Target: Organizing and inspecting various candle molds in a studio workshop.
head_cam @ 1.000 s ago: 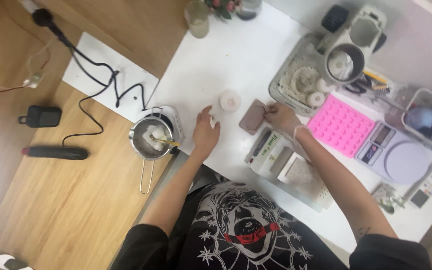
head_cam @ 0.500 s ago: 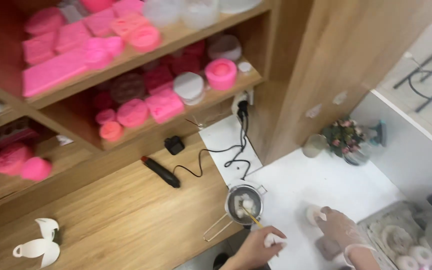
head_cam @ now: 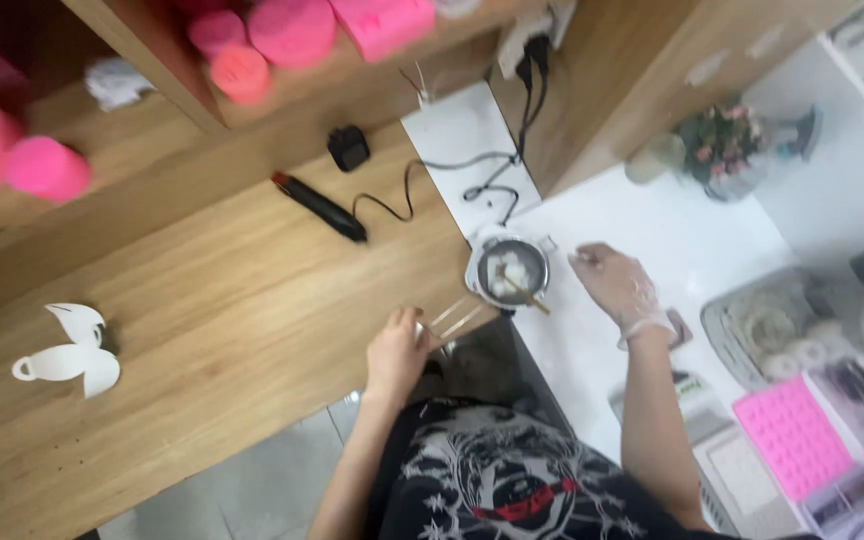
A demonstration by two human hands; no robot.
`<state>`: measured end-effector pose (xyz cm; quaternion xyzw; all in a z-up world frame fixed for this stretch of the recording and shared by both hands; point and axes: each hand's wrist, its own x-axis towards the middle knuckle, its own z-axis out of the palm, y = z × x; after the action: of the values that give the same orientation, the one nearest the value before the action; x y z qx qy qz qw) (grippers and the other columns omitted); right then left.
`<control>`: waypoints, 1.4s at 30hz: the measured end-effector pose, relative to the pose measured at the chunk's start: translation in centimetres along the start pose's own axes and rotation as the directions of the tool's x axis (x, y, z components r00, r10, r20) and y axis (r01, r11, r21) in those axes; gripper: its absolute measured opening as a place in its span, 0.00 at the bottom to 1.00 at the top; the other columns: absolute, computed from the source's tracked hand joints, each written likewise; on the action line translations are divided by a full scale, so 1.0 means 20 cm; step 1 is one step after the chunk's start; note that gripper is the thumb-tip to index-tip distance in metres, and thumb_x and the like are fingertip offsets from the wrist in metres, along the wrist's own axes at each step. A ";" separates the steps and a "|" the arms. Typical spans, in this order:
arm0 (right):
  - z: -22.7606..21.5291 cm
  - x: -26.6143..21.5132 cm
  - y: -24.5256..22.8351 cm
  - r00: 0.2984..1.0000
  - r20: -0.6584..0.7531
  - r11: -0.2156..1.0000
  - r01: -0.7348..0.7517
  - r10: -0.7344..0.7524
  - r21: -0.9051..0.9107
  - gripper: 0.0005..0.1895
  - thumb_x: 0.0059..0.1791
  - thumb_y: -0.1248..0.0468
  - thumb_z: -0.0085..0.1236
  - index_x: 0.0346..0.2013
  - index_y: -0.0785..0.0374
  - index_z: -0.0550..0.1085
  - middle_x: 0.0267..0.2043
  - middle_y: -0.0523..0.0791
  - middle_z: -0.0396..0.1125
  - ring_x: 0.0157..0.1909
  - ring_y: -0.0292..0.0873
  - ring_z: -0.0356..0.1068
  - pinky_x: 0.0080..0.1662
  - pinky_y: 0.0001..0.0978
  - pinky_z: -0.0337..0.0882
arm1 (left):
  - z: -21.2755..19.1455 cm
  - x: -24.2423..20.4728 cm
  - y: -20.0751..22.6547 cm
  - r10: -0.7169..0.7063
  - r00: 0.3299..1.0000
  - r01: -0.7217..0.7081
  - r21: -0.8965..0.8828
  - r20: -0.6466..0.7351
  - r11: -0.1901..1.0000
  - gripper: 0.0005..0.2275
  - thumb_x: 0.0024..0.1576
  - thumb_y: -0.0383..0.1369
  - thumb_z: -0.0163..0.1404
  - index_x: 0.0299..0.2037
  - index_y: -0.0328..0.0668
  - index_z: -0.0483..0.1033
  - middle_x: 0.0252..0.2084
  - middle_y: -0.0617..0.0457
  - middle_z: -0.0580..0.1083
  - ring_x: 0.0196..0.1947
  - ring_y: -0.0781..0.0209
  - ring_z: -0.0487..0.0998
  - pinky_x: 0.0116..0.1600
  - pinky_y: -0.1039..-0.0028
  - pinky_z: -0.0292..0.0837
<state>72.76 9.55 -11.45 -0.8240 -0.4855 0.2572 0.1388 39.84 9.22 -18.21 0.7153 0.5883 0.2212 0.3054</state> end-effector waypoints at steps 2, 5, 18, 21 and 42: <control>0.08 -0.11 -0.03 0.991 -0.114 0.984 -0.046 0.066 0.171 0.22 0.52 0.49 0.52 0.53 0.58 0.78 0.48 0.52 0.76 0.52 0.51 0.77 0.56 0.41 0.73 | -0.01 0.00 -0.11 0.000 1.000 -0.002 0.098 0.020 0.995 0.11 0.58 0.36 0.53 0.47 0.43 0.76 0.44 0.42 0.78 0.40 0.38 0.80 0.42 0.55 0.75; 0.23 -0.22 0.02 0.883 -0.445 0.942 0.008 0.151 0.336 0.21 0.56 0.52 0.51 0.58 0.61 0.75 0.51 0.53 0.75 0.54 0.49 0.76 0.56 0.40 0.73 | -0.04 0.03 -0.10 -0.178 0.976 0.178 0.010 0.128 0.984 0.14 0.59 0.41 0.55 0.51 0.44 0.77 0.37 0.40 0.80 0.40 0.40 0.81 0.44 0.57 0.75; 0.62 -0.36 0.14 0.912 0.129 0.718 -0.387 0.389 0.578 0.28 0.51 0.52 0.52 0.61 0.65 0.70 0.53 0.50 0.74 0.47 0.43 0.77 0.48 0.33 0.73 | 0.48 0.20 -0.37 -0.049 0.802 0.408 -0.485 0.596 0.774 0.16 0.64 0.39 0.45 0.42 0.34 0.82 0.26 0.49 0.81 0.28 0.65 0.79 0.37 0.72 0.67; 0.58 -0.32 0.13 0.928 0.119 0.758 -0.359 0.354 0.545 0.28 0.51 0.52 0.52 0.61 0.66 0.70 0.52 0.50 0.74 0.47 0.43 0.77 0.49 0.33 0.73 | 0.57 0.22 -0.37 -0.106 0.849 0.402 -0.501 0.518 0.766 0.15 0.65 0.38 0.44 0.43 0.37 0.82 0.25 0.50 0.79 0.25 0.67 0.79 0.33 0.73 0.66; 0.53 -0.06 0.73 0.984 0.177 0.872 -0.112 0.030 0.477 0.27 0.50 0.53 0.52 0.63 0.61 0.70 0.47 0.51 0.76 0.45 0.46 0.79 0.49 0.35 0.74 | 0.51 0.09 -0.16 -0.439 0.868 0.496 -0.356 0.233 0.792 0.22 0.59 0.47 0.51 0.50 0.32 0.73 0.31 0.39 0.79 0.25 0.52 0.84 0.41 0.64 0.76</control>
<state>77.11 1.11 -26.88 -0.7560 -0.3846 0.4427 0.2908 44.96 9.63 -27.83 0.4818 0.6656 0.2051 0.5318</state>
